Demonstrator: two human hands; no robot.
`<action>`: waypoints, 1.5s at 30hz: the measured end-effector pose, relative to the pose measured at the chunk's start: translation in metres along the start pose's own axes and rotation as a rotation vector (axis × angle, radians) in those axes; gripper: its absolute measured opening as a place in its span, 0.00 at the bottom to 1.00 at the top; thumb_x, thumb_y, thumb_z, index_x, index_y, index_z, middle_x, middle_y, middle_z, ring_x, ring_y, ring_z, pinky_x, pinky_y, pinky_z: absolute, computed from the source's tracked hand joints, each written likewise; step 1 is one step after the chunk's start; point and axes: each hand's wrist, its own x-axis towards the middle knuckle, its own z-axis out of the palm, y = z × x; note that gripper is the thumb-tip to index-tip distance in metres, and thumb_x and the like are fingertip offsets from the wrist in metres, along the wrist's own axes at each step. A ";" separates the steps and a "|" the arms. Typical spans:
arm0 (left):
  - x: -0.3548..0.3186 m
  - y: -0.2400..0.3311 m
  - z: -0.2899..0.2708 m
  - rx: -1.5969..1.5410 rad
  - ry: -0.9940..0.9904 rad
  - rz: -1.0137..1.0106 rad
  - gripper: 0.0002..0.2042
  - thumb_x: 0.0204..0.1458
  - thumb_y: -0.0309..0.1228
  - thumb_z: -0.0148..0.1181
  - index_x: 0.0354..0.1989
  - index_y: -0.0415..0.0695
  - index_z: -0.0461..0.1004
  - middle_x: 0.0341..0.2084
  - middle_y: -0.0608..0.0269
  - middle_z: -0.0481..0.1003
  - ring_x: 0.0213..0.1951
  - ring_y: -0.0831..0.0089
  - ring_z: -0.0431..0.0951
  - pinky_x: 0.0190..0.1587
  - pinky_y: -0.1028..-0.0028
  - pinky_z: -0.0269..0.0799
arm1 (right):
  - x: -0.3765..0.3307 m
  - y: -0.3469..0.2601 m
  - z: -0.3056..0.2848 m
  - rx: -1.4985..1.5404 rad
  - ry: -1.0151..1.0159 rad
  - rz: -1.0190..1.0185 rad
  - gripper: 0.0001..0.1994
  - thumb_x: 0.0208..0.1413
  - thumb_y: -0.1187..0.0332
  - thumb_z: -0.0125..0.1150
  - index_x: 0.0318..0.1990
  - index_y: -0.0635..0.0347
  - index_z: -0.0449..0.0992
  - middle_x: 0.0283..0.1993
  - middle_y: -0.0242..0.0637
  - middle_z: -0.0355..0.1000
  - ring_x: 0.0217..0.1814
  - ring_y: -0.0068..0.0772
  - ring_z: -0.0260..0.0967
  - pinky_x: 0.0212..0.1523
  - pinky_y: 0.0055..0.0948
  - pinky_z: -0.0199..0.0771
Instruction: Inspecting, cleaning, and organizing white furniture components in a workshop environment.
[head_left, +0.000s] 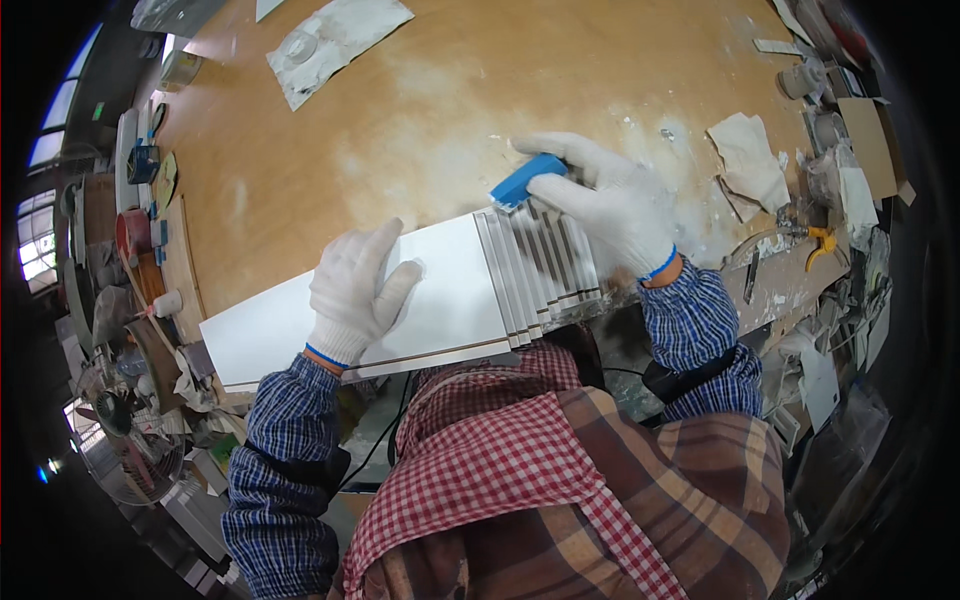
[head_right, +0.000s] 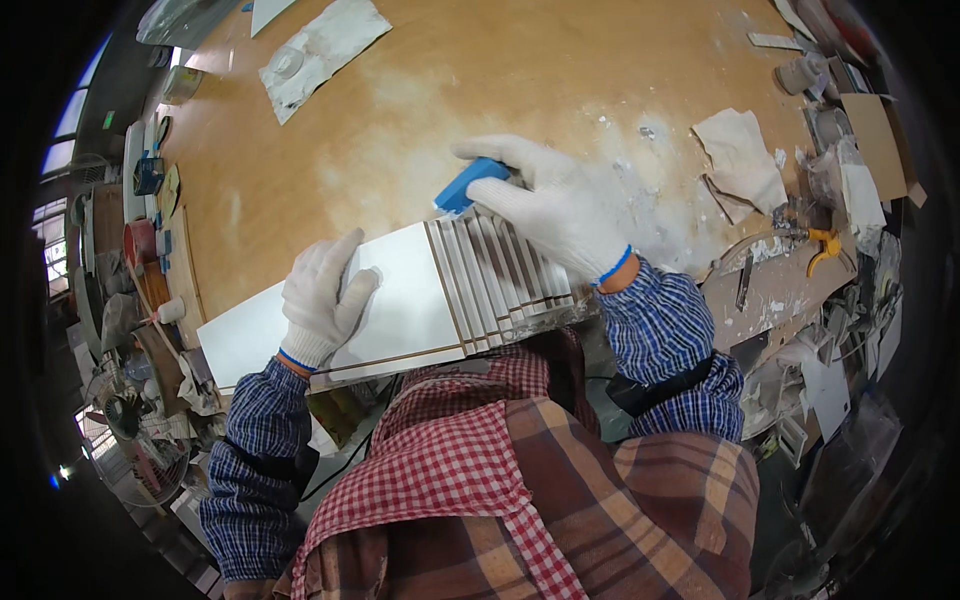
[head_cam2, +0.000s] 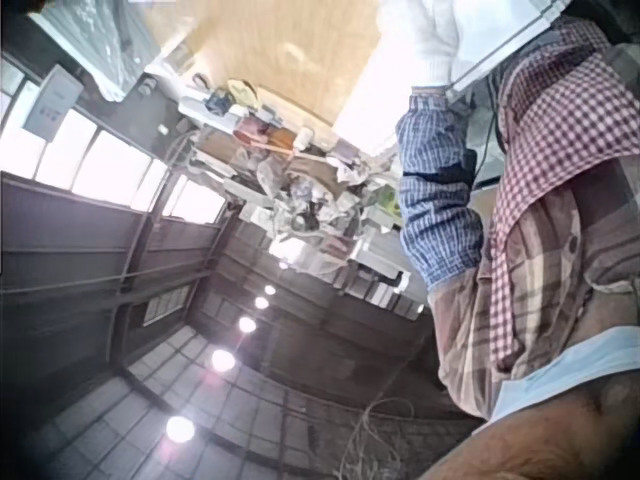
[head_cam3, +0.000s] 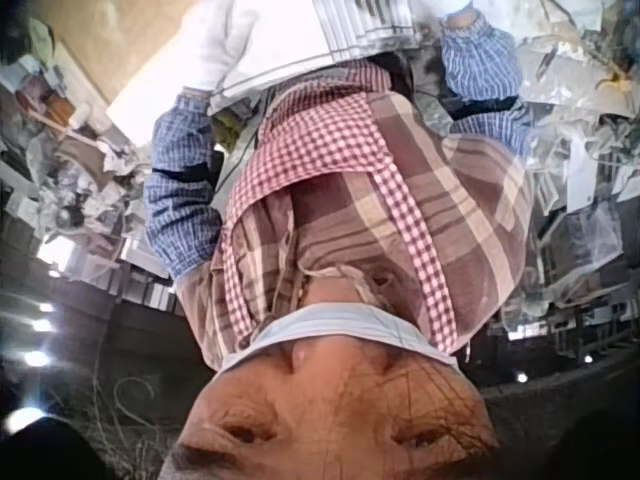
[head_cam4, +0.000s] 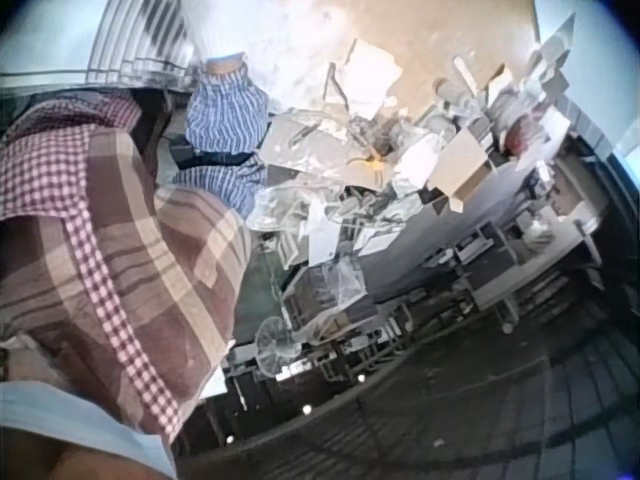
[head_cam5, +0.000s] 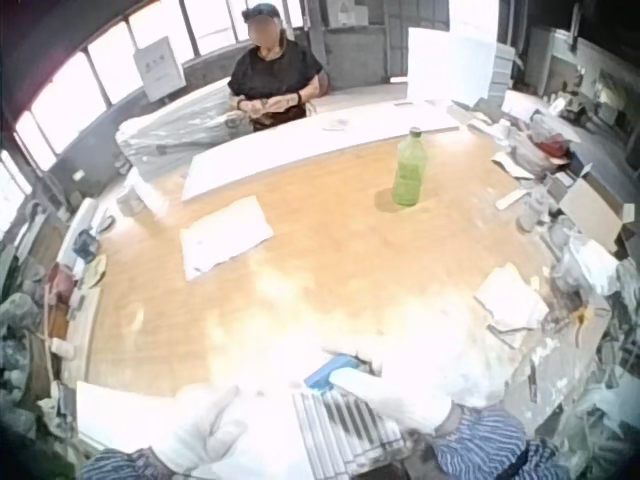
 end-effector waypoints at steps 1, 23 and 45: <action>0.000 0.000 0.000 0.016 -0.005 -0.011 0.22 0.54 0.37 0.65 0.55 0.39 0.74 0.37 0.47 0.77 0.41 0.46 0.77 0.48 0.55 0.73 | 0.001 0.000 0.004 -0.037 0.004 -0.023 0.21 0.62 0.71 0.58 0.62 0.65 0.75 0.51 0.41 0.78 0.49 0.25 0.76 0.52 0.24 0.74; -0.002 -0.001 -0.008 0.027 -0.022 -0.037 0.22 0.55 0.37 0.63 0.57 0.39 0.75 0.39 0.47 0.78 0.45 0.46 0.78 0.50 0.56 0.73 | 0.021 0.014 0.013 -0.301 0.200 -0.363 0.19 0.62 0.68 0.56 0.60 0.63 0.74 0.48 0.44 0.78 0.42 0.37 0.77 0.46 0.33 0.78; 0.000 -0.007 -0.006 0.034 -0.064 -0.095 0.21 0.63 0.40 0.57 0.58 0.40 0.75 0.45 0.46 0.79 0.49 0.49 0.79 0.54 0.58 0.73 | -0.149 0.100 0.022 0.474 0.464 -0.047 0.16 0.65 0.74 0.58 0.59 0.66 0.72 0.40 0.34 0.77 0.35 0.18 0.73 0.35 0.20 0.73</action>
